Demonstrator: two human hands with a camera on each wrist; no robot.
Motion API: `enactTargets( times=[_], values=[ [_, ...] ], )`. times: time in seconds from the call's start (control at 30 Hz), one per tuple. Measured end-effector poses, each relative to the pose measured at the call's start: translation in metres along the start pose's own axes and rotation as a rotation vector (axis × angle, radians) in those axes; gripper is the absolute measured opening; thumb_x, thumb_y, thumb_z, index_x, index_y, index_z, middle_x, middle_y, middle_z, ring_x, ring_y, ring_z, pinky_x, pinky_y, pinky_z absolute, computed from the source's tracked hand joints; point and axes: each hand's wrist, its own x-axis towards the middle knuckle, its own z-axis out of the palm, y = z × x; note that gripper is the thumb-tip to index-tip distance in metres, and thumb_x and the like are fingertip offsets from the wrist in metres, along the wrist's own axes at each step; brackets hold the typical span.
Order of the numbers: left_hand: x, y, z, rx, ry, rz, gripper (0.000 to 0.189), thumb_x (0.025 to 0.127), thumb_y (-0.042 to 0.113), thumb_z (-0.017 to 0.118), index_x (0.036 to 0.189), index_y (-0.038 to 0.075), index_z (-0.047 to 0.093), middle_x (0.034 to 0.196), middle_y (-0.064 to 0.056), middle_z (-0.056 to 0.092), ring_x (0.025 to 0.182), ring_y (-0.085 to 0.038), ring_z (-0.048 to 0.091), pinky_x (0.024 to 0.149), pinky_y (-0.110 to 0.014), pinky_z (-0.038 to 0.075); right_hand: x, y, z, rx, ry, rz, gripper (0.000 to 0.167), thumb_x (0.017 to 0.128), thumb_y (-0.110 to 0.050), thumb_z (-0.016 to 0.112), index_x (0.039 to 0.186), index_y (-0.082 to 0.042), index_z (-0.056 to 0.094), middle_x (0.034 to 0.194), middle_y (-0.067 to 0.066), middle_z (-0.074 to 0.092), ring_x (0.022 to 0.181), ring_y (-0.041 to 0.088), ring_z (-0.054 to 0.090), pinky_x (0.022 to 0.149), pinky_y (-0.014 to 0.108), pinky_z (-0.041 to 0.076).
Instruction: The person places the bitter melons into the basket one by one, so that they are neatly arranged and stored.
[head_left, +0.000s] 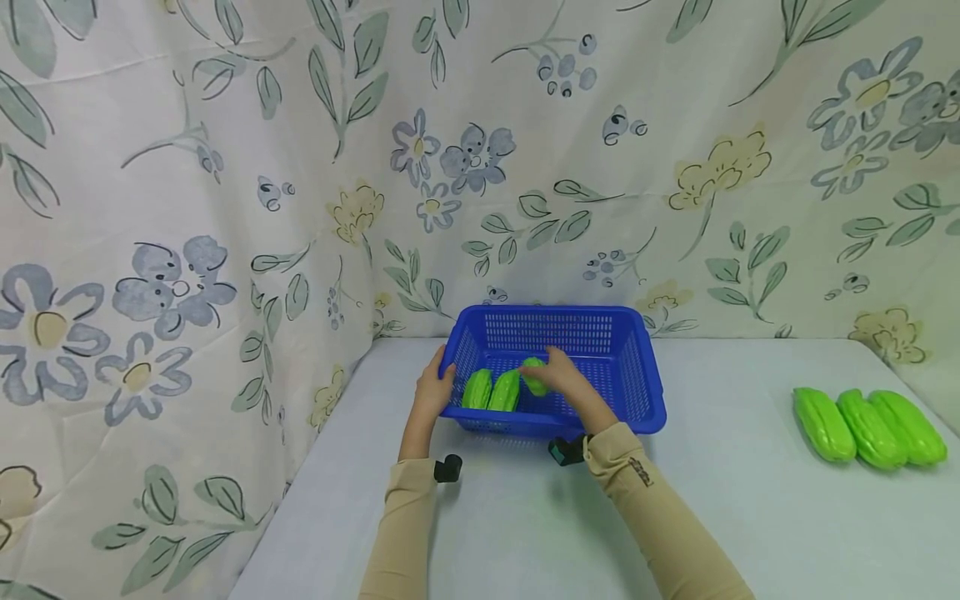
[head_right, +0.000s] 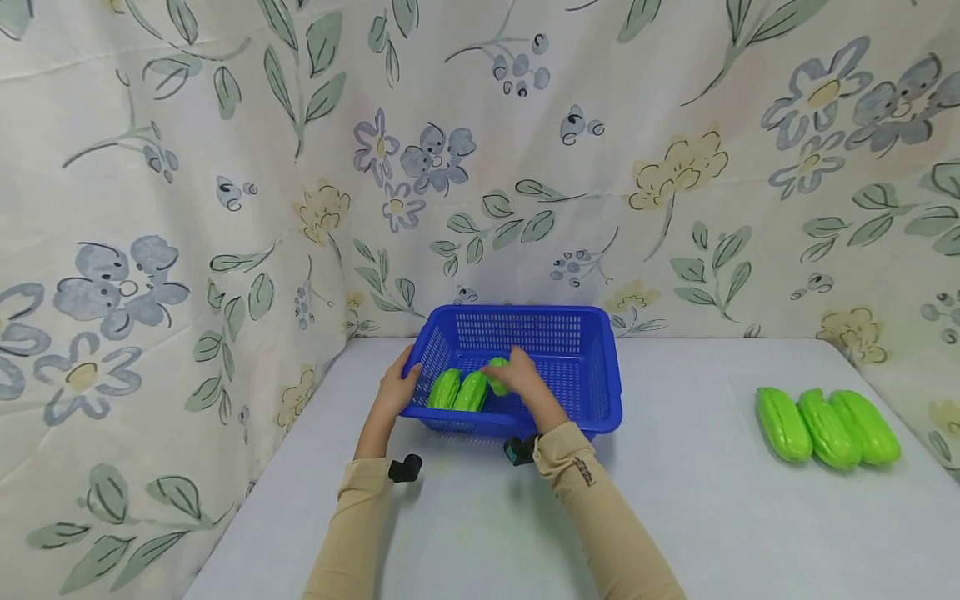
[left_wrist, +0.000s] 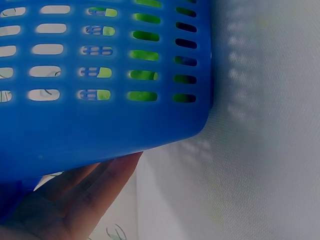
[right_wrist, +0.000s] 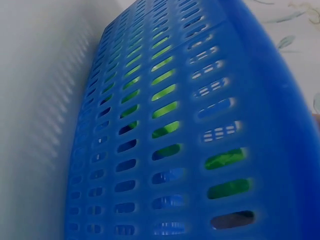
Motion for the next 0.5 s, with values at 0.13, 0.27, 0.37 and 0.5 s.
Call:
enactTargets(
  times=[0.13,0.27,0.37,0.5],
  values=[
    [0.0004,0.0001,0.0002,-0.006,-0.001,0.001,0.053,0.103,0.020,0.044,0.153,0.008,0.031,0.149,-0.027,0.042,0.135,-0.049,0.043,0.106,-0.064,0.039,0.0027,0.0029,0.0024,-0.004,0.003,0.008,0.081,0.094,-0.029,0.062,0.151,0.008,0.018,0.158,0.031,0.020,0.146,0.047,0.022,0.118,0.056,0.026],
    [0.0012,-0.0004,0.0006,-0.011,-0.003,-0.004,0.053,0.104,0.020,0.044,0.153,0.009,0.030,0.149,-0.027,0.041,0.136,-0.048,0.042,0.106,-0.064,0.038,0.0048,0.0057,0.0040,-0.017,0.007,0.017,0.081,0.094,-0.030,0.062,0.151,0.008,0.018,0.157,0.031,0.021,0.145,0.047,0.023,0.117,0.057,0.027],
    [0.0022,-0.0008,0.0009,-0.011,-0.004,-0.005,0.053,0.104,0.021,0.044,0.153,0.008,0.030,0.150,-0.026,0.041,0.136,-0.048,0.042,0.107,-0.064,0.037,0.0048,0.0069,0.0054,-0.023,0.005,0.020,0.081,0.094,-0.031,0.061,0.151,0.009,0.018,0.157,0.032,0.021,0.145,0.048,0.023,0.117,0.057,0.027],
    [0.0022,-0.0012,0.0008,-0.013,-0.007,-0.008,0.053,0.104,0.021,0.044,0.153,0.009,0.030,0.150,-0.026,0.041,0.136,-0.048,0.042,0.106,-0.065,0.037,0.0028,0.0082,0.0075,-0.017,-0.005,0.018,0.080,0.095,-0.030,0.060,0.150,0.010,0.019,0.156,0.032,0.022,0.145,0.048,0.024,0.117,0.057,0.027]
  ],
)
